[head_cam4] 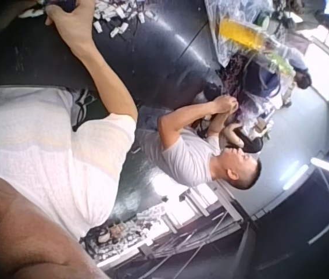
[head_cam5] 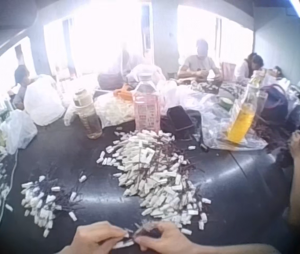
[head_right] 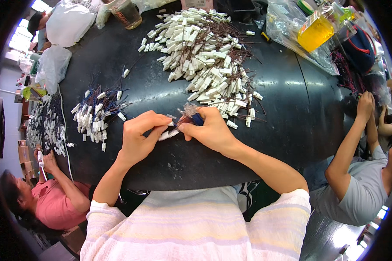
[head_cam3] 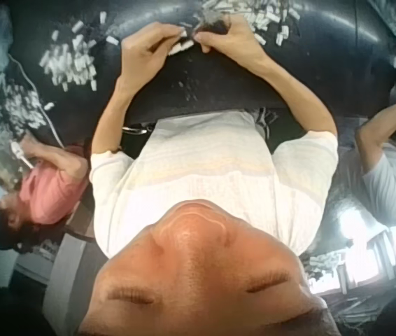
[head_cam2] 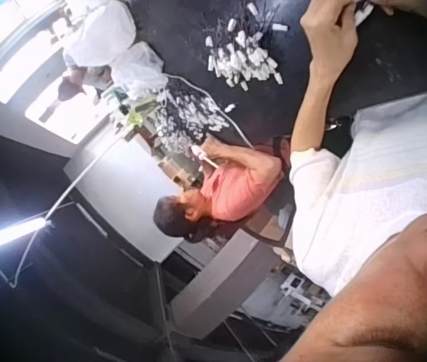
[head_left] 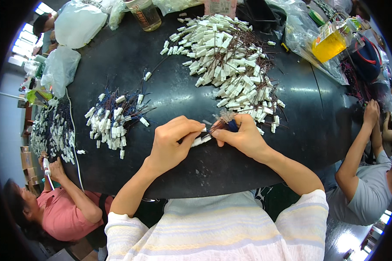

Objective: The person assembles small electrical connectors and wires by hand, joining the components together at a shared factory table.

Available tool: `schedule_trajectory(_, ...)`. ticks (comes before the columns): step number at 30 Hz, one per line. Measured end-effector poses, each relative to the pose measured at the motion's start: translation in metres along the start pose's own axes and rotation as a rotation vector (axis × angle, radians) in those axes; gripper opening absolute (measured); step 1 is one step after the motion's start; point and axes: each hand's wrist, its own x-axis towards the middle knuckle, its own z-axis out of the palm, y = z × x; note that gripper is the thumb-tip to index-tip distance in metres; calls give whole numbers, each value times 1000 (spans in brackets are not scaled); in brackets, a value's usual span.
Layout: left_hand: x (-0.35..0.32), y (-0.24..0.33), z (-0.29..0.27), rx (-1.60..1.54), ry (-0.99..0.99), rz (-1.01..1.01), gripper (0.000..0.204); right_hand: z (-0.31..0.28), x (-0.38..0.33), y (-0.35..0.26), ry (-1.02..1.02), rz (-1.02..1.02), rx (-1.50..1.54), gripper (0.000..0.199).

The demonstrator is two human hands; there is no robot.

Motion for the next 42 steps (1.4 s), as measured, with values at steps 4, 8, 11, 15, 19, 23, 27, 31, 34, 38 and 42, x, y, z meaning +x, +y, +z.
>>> schedule_trajectory(4, 18, 5, -30, 34, -304, -183, 14, 0, -4, 2, 41, 65, 70, 7)
schedule_trajectory(8, 71, -42, -44, 283, -148, -152, 16, -5, -4, 7, 24, 4, -7, 9)
schedule_trajectory(11, 116, -103, -62, 704, 125, -63, 18, 3, -2, 8, -57, -43, -29, 9)
schedule_trajectory(15, 132, -136, -57, 732, 41, -258, 11, -1, 1, 11, -122, 22, 147, 9)
schedule_trajectory(19, 117, -114, -50, 624, 127, -282, 10, -2, 0, 11, -74, 18, 138, 8)
schedule_trajectory(23, 77, -70, -47, 587, 194, -218, 9, -8, 0, 5, -88, 94, 152, 5)
schedule_trajectory(27, 23, -33, -27, 122, 179, -344, 11, -10, 0, 5, -122, 68, 90, 5)
schedule_trajectory(31, -6, -3, -12, -466, 69, -572, 13, -5, -1, 1, -129, 69, 165, 9)
schedule_trajectory(34, -11, 0, -10, -530, 81, -556, 14, -3, -2, 1, -122, 79, 183, 11)
schedule_trajectory(38, -12, 1, -10, -508, 47, -530, 15, 1, -2, -2, -97, 60, 64, 6)
schedule_trajectory(42, -12, 1, -10, -508, 45, -505, 15, 2, -3, -4, -62, 69, 57, 6)
